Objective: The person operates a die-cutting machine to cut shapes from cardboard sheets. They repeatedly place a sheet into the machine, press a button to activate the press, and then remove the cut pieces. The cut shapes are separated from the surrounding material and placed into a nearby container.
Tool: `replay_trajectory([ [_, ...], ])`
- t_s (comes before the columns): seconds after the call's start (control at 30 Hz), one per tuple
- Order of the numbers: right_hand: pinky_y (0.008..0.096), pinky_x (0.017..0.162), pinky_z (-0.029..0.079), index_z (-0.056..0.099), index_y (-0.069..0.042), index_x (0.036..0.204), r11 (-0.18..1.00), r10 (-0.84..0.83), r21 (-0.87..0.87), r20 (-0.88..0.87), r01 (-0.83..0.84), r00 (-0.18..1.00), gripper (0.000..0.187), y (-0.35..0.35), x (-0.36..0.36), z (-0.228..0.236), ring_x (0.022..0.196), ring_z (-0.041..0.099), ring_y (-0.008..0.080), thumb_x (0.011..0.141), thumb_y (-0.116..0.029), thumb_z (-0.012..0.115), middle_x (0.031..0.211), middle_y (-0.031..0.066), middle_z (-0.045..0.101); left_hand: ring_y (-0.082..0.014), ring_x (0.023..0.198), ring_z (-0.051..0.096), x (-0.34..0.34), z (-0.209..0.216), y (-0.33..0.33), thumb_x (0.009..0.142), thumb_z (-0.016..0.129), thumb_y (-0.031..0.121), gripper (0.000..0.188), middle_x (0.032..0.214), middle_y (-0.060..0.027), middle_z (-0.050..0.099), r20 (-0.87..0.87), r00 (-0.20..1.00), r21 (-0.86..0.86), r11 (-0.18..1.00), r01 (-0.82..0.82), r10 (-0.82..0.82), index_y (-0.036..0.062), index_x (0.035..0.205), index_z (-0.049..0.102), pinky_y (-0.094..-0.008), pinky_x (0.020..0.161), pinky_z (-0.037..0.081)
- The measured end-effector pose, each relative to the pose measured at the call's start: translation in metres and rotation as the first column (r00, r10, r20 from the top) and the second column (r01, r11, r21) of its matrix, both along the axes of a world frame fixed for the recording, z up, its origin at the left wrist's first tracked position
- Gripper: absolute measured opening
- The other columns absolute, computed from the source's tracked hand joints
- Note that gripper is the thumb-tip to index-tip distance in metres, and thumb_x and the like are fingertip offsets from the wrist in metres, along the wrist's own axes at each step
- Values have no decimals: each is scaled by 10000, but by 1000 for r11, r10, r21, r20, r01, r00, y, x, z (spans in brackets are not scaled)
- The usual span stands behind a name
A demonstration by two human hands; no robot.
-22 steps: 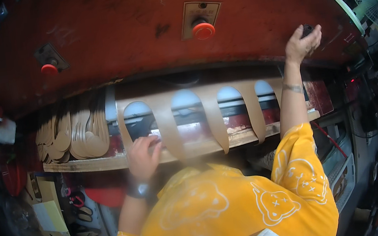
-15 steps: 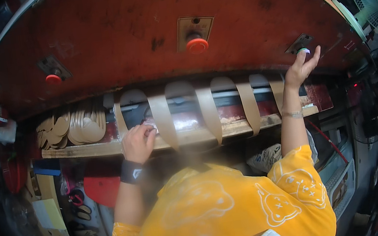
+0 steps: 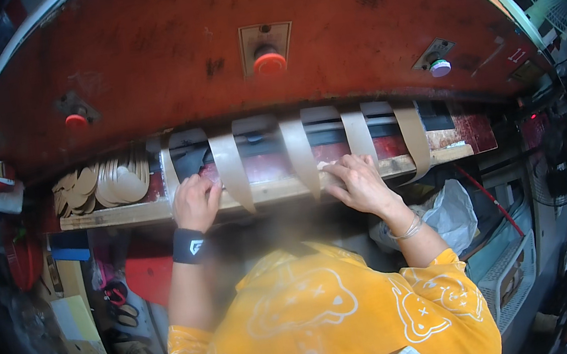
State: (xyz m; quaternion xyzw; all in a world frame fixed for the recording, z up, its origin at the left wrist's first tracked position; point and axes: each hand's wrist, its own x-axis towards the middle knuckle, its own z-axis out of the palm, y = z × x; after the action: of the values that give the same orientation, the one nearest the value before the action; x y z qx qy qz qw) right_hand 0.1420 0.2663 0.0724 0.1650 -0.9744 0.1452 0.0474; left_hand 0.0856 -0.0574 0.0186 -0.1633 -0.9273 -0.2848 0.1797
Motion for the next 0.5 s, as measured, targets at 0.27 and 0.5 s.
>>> replay_trajectory([
  [0.27,405,808,369,612,-74,1131,992,-70,102,10,68,998,392,-5,8,-5,925,533,301,782,-238,678,935,130,571,-323,754,539,2,-3,0,825,629,195,240,727,-141,521,7,1000,-39,999,-2,2,2,684,606,-422,675,426],
  [0.5,393,747,497,661,1,955,976,44,-205,530,78,847,303,16,-79,58,808,639,337,784,-249,677,859,177,669,-328,737,570,-4,25,0,769,645,180,167,738,-124,604,219,973,5,997,73,-72,42,676,666,-425,653,452],
])
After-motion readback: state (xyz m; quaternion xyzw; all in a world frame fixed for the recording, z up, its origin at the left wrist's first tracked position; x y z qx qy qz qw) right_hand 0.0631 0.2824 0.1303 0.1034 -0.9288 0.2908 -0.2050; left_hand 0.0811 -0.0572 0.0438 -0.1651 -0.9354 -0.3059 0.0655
